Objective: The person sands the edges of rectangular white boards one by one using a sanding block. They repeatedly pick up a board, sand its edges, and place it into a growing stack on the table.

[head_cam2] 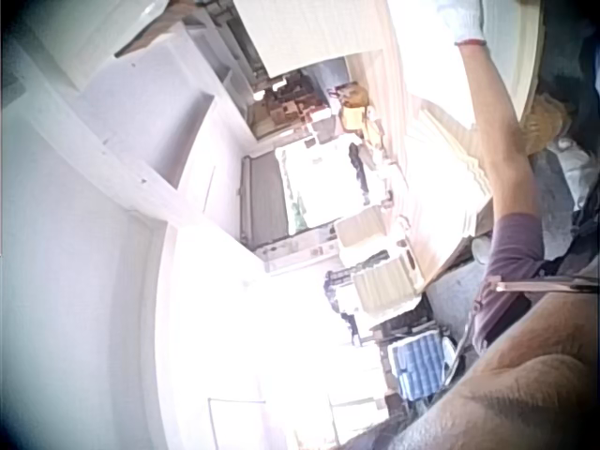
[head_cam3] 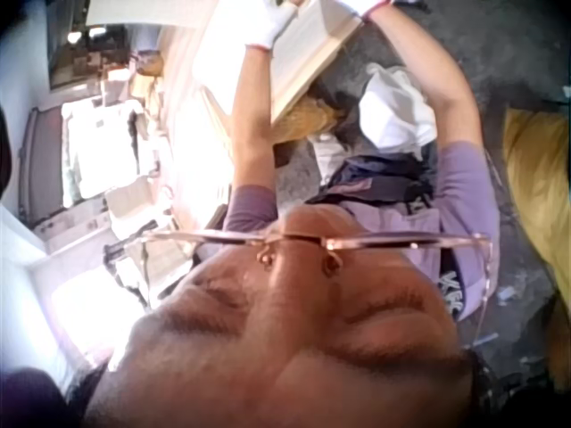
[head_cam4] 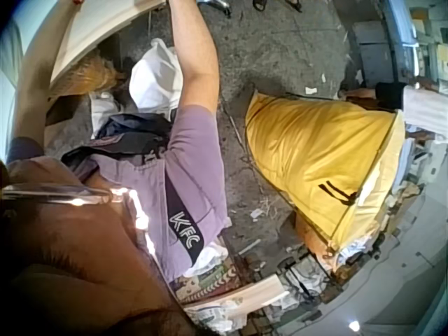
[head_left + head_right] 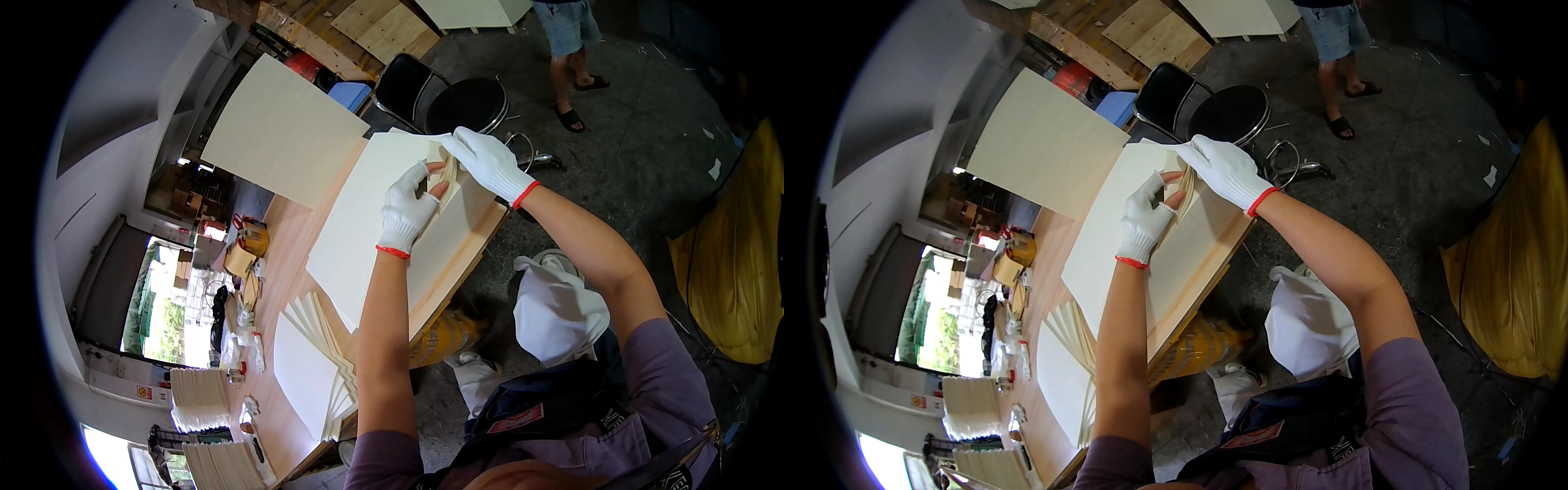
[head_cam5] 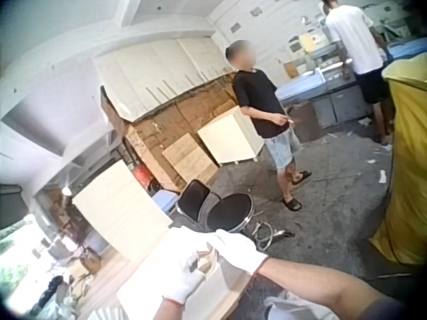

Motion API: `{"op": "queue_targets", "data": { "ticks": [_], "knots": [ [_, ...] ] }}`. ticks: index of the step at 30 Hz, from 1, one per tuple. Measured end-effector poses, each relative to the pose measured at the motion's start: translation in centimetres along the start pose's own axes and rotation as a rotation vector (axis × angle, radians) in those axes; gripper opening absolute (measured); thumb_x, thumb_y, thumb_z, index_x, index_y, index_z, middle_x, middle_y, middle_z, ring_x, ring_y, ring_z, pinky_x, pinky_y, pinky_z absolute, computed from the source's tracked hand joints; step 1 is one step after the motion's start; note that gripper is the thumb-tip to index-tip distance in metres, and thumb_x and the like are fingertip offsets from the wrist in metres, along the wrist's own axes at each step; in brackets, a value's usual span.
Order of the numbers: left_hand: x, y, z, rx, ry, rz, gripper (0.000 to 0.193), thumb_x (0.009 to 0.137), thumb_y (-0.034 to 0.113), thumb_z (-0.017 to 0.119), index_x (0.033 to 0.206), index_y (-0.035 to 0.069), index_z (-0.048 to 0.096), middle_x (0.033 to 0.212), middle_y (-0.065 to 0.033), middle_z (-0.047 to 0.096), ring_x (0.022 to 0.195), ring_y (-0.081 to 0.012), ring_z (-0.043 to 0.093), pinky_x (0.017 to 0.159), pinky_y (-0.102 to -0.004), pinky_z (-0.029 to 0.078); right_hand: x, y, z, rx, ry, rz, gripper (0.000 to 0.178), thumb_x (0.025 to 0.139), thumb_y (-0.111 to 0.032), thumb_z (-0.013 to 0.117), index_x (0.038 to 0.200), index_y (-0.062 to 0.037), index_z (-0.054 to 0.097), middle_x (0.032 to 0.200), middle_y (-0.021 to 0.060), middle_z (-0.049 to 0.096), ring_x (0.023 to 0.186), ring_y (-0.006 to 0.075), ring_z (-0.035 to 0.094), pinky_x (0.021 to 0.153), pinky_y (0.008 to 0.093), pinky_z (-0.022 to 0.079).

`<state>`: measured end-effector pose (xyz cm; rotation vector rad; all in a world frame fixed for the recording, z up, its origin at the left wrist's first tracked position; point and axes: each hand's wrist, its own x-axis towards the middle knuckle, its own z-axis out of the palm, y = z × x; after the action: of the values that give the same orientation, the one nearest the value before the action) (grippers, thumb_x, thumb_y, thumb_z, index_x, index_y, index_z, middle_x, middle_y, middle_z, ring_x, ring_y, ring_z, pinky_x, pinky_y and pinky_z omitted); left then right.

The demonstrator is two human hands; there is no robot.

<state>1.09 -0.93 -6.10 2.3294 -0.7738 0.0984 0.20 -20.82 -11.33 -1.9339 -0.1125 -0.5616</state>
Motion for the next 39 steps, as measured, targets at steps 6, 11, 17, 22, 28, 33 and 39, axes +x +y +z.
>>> {"op": "queue_targets", "data": {
  "ticks": [6, 11, 17, 22, 28, 33, 39],
  "knots": [
    [-0.3, 0.8, 0.0, -0.030, 0.079, 0.007, 0.030, 0.100, 0.012, 0.065, 0.129, 0.013, 0.072, 0.102, -0.0145, 0.071, 0.096, -0.0248, 0.069, 0.089, -0.0335, 0.053, -0.1, -0.3, -0.1, -0.038, -0.009, 0.016, 0.052, 0.108, -0.056, 0.044, 0.102, -0.0070, 0.059, 0.087, 0.0195, 0.066, 0.088, 0.0414, 0.066, 0.076, 0.0501, 0.048],
    [-0.2, 0.1, -0.5, 0.060, 0.011, 0.065, 0.029, 0.100, 0.013, 0.064, 0.129, 0.015, 0.071, 0.109, -0.0162, 0.075, 0.104, -0.0302, 0.073, 0.093, -0.0353, 0.054, -0.2, -0.5, -0.1, -0.056, -0.016, 0.033, 0.046, 0.107, -0.053, 0.047, 0.109, -0.0089, 0.062, 0.096, 0.0209, 0.071, 0.097, 0.0435, 0.068, 0.080, 0.0521, 0.050],
    [-0.3, 0.9, -0.3, 0.188, -0.016, 0.021, 0.038, 0.090, 0.023, 0.081, 0.126, 0.015, 0.071, 0.110, -0.0148, 0.075, 0.102, -0.0310, 0.072, 0.093, -0.0379, 0.056, -0.4, -0.3, 0.1, -0.018, 0.011, 0.031, 0.045, 0.108, -0.051, 0.048, 0.103, -0.0079, 0.059, 0.086, 0.0175, 0.067, 0.086, 0.0394, 0.067, 0.075, 0.0490, 0.048],
    [-0.3, 1.6, -0.3, 0.166, -0.032, -0.054, 0.038, 0.089, 0.022, 0.081, 0.126, 0.017, 0.072, 0.111, -0.0146, 0.075, 0.103, -0.0312, 0.072, 0.093, -0.0389, 0.057, -0.3, -0.2, -0.1, -0.018, -0.001, 0.047, 0.046, 0.107, -0.052, 0.048, 0.105, -0.0078, 0.061, 0.090, 0.0184, 0.068, 0.089, 0.0406, 0.067, 0.077, 0.0498, 0.049],
    [-1.7, 1.7, 0.4, 0.398, 0.090, 0.249, 0.046, 0.087, 0.018, 0.072, 0.132, 0.021, 0.069, 0.127, -0.0119, 0.070, 0.110, -0.0336, 0.070, 0.094, -0.0426, 0.058, -0.3, -0.3, -2.6, -0.031, 0.044, 0.107, 0.052, 0.103, -0.057, 0.050, 0.102, -0.0077, 0.065, 0.091, 0.0175, 0.071, 0.091, 0.0413, 0.069, 0.079, 0.0509, 0.051],
    [-2.0, 1.1, 0.6, 0.432, 0.141, 0.201, 0.041, 0.086, 0.018, 0.071, 0.127, 0.019, 0.070, 0.126, -0.0076, 0.070, 0.109, -0.0339, 0.069, 0.092, -0.0433, 0.058, -0.4, 0.5, -3.5, -0.406, -0.195, 0.061, 0.052, 0.100, -0.058, 0.052, 0.098, -0.0084, 0.068, 0.088, 0.0154, 0.073, 0.085, 0.0367, 0.072, 0.074, 0.0485, 0.053],
    [-0.3, 2.5, 0.8, 0.478, 0.104, 0.073, 0.038, 0.087, 0.019, 0.071, 0.124, 0.016, 0.072, 0.124, -0.0087, 0.073, 0.106, -0.0349, 0.071, 0.089, -0.0413, 0.058, -0.2, 1.2, -3.8, -0.579, -0.199, -0.251, 0.047, 0.097, -0.054, 0.056, 0.096, -0.0097, 0.071, 0.084, 0.0138, 0.072, 0.081, 0.0342, 0.072, 0.072, 0.0473, 0.055]
  ]
}}
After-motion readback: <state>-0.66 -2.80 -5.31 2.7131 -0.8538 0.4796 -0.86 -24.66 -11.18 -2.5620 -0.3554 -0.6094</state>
